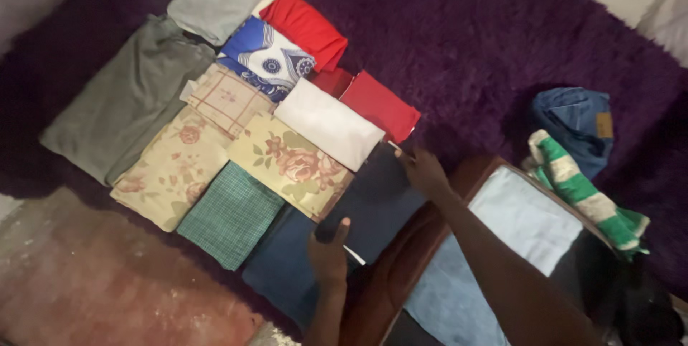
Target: The person packs a suitcase by taking folded garments from a pile on the bed and placing them into sections of the open suitcase.
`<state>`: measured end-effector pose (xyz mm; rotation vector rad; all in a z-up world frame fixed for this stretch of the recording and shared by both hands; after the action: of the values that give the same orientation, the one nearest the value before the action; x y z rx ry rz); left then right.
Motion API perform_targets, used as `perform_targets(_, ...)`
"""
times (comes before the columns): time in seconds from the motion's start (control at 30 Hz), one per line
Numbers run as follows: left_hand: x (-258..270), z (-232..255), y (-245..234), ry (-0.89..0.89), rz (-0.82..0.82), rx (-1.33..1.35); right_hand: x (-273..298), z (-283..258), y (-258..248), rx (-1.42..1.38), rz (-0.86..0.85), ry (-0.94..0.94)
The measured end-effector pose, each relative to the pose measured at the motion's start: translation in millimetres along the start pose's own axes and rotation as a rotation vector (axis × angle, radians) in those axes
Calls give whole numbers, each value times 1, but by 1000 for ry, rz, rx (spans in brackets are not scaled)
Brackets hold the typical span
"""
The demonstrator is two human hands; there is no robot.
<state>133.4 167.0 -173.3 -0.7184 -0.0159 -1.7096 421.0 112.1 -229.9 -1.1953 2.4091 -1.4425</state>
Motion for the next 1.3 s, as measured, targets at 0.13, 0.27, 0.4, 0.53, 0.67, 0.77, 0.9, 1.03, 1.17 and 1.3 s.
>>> perform_targets(0.13,-16,-18,24,-67,-3,179,-25,1,16,-147,99,-206)
perform_targets(0.27,-25,-37,35,-63,42,238,-31,0,25,-13,-22,-53)
perform_targets(0.4,-24,-44,41,-53,37,289,-18,-8,27,105,-8,84)
perform_targets(0.53,-23,-44,42,-28,9,323,38,-24,39,142,246,-22)
perform_targets(0.67,-22,-45,45,-59,-6,240,90,-42,57,163,202,-48)
perform_targets(0.77,-27,-51,46,-82,-79,159,107,-45,71,109,149,49)
perform_targets(0.9,-35,-61,52,-107,-36,103,106,-44,79,68,150,12)
perform_targets(1.03,-33,-62,55,-191,-38,318,108,-48,75,113,146,-3)
perform_targets(1.17,-26,-54,54,-234,-14,400,127,-65,79,328,113,-114)
perform_targets(1.3,-29,-59,51,-140,-54,439,144,-74,91,447,75,-213)
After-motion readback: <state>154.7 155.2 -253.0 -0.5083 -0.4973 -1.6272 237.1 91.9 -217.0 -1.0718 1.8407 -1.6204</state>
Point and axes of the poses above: each hand's wrist, its own x-axis away from the middle knuckle, its own y-axis out of the palm, z = x × y, the point moved 1 cm from there along -x, towards the middle knuckle, and after that the axes turned 1 degree about z, right-handed, at the moved point
